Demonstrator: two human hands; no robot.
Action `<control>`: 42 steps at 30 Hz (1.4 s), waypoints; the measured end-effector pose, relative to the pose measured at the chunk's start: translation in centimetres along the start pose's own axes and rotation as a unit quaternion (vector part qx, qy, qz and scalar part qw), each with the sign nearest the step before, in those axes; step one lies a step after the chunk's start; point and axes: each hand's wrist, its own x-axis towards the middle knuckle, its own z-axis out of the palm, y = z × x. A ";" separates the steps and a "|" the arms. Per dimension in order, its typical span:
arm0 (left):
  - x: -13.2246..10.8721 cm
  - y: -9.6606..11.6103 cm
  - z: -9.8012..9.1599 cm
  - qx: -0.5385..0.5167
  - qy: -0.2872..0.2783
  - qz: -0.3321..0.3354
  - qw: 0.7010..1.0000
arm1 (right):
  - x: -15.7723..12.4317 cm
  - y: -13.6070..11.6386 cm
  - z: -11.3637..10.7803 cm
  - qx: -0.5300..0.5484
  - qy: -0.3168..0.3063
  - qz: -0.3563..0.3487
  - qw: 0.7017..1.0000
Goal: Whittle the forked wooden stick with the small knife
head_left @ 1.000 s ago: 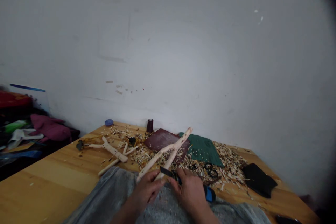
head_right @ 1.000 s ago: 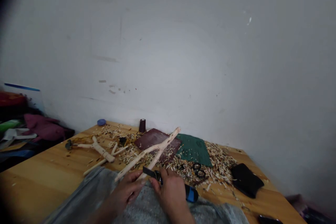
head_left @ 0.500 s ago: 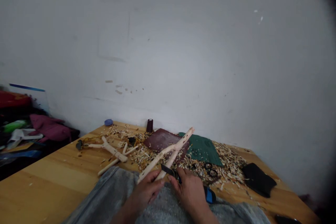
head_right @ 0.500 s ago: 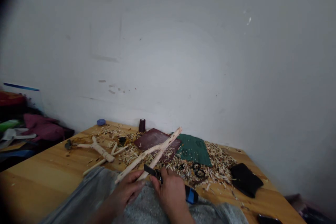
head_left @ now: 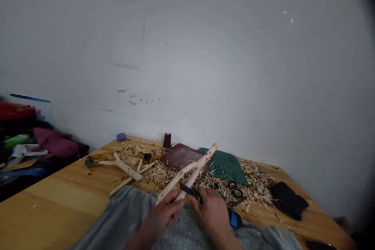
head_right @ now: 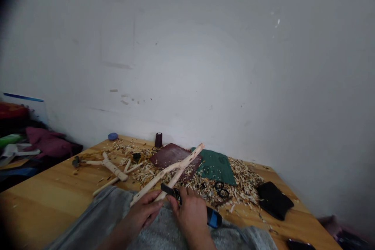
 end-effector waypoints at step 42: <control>0.0 0.1 -0.1 0.017 -0.021 0.015 1.000 | 0.2 0.4 0.0 0.022 -0.008 -0.012 1.000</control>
